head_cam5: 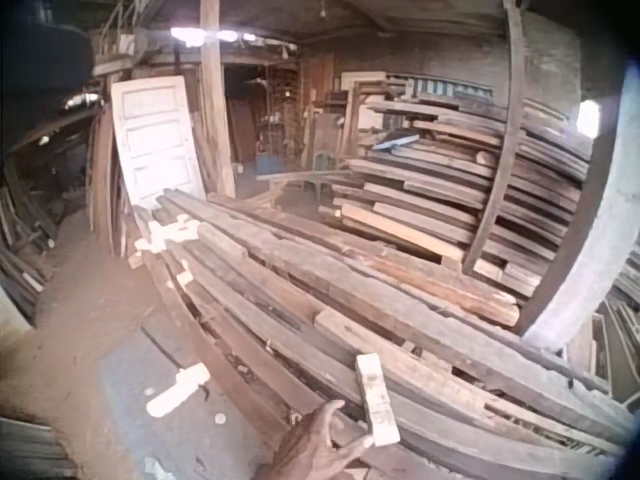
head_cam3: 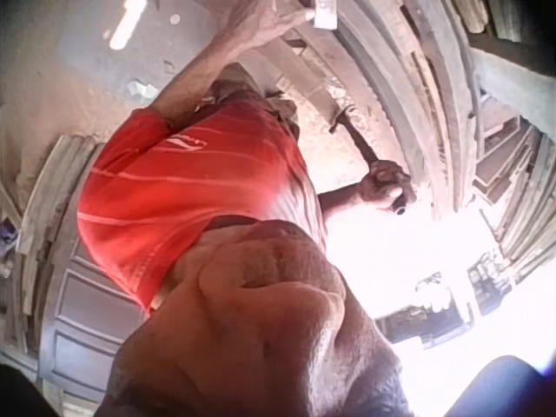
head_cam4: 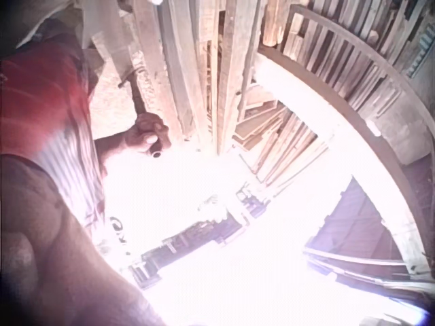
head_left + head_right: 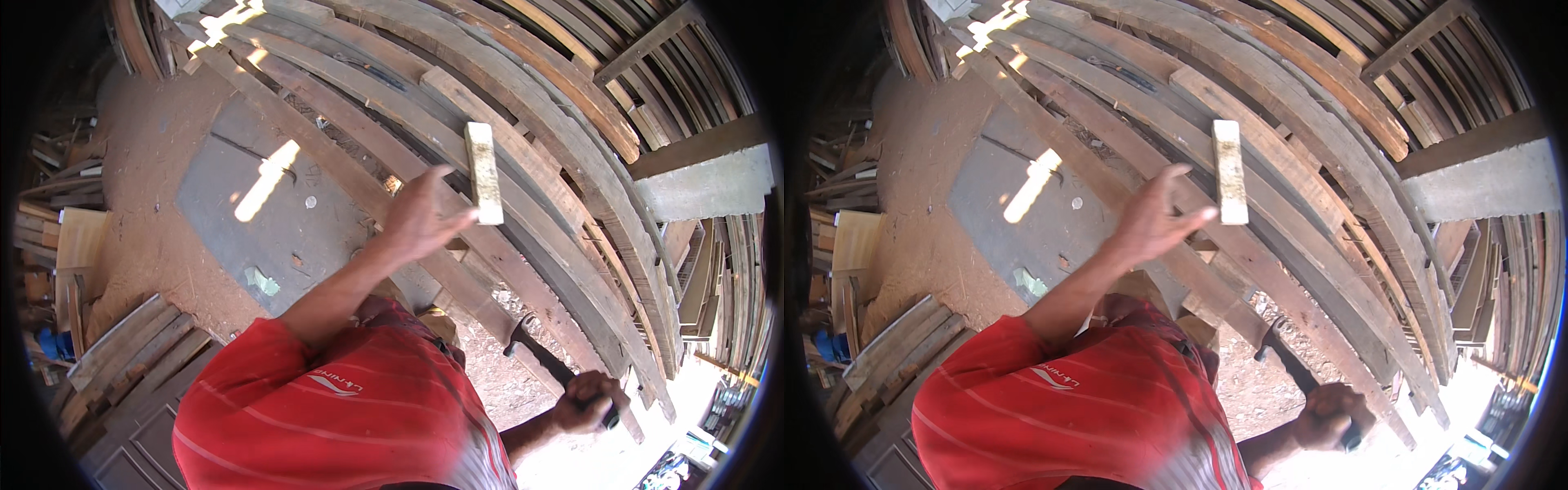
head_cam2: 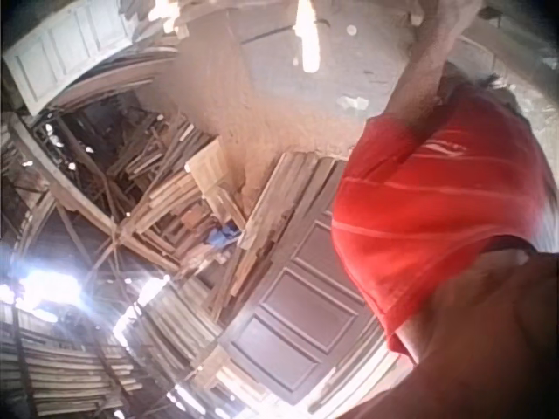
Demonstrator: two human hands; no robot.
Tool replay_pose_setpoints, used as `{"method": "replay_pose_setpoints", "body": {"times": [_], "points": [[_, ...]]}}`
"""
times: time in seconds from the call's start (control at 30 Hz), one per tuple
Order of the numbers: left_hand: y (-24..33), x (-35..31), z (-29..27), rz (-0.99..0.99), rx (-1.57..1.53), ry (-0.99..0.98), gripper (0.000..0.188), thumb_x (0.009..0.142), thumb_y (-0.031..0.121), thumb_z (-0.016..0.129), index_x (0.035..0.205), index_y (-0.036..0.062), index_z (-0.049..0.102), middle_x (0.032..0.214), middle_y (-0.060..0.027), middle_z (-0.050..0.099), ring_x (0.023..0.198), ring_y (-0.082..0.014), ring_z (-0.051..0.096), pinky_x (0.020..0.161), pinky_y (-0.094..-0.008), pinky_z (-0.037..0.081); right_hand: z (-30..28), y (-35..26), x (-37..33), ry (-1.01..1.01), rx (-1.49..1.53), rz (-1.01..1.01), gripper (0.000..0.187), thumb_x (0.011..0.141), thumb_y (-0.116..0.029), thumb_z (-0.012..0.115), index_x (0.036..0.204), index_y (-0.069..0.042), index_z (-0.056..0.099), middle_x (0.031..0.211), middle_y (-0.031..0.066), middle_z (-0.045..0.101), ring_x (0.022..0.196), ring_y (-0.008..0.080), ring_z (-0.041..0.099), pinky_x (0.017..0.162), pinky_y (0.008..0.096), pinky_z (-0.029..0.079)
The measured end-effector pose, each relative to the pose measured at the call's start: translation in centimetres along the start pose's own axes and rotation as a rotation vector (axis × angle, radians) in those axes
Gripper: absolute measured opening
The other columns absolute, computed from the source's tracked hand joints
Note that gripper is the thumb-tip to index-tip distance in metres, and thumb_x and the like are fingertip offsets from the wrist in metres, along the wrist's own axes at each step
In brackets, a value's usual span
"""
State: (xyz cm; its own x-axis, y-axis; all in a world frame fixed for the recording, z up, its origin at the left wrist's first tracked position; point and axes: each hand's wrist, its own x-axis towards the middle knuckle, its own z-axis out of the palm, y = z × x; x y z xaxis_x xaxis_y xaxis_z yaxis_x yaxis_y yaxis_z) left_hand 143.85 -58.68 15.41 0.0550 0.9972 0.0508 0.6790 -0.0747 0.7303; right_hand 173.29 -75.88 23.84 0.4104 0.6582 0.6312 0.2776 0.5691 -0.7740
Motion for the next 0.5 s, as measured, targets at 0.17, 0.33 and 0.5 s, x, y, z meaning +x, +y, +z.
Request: {"method": "replay_pose_setpoints", "body": {"times": [0.17,0.33,0.5], "points": [[2.0,8.4,7.8,0.137,0.181,-0.202,0.12,0.074,0.059,0.085,0.162,0.0071,0.022,0.146,-0.0284,0.034,0.137,-0.0422,0.035,0.11,-0.0609,0.037,6.1,1.6,-1.6,0.109,-0.348,-0.048,0.03,0.1,-0.032,0.062,0.092,-0.003,0.056,0.055,0.0019,0.042,0.047,0.0127,0.041,0.047,0.0274,0.034],[0.3,7.5,6.1,0.193,0.011,-0.17,0.107,0.072,0.019,0.087,0.158,0.0015,0.025,0.146,-0.0288,0.03,0.133,-0.0456,0.039,0.108,-0.0535,0.044,9.3,2.1,-2.8,0.076,-0.585,-0.048,0.034,0.098,-0.035,0.062,0.084,-0.006,0.052,0.057,0.0034,0.047,0.05,0.0146,0.046,0.052,0.0309,0.037],[-4.1,8.1,3.8,0.033,-0.044,-0.296,0.084,0.074,0.007,0.082,0.143,-0.0089,0.035,0.14,-0.0322,0.039,0.123,-0.0459,0.053,0.106,-0.0474,0.049,11.5,3.6,-2.1,0.047,-0.597,0.009,0.041,0.099,-0.04,0.066,0.084,-0.003,0.056,0.062,0.0054,0.052,0.052,0.0158,0.049,0.051,0.0312,0.035]]}}
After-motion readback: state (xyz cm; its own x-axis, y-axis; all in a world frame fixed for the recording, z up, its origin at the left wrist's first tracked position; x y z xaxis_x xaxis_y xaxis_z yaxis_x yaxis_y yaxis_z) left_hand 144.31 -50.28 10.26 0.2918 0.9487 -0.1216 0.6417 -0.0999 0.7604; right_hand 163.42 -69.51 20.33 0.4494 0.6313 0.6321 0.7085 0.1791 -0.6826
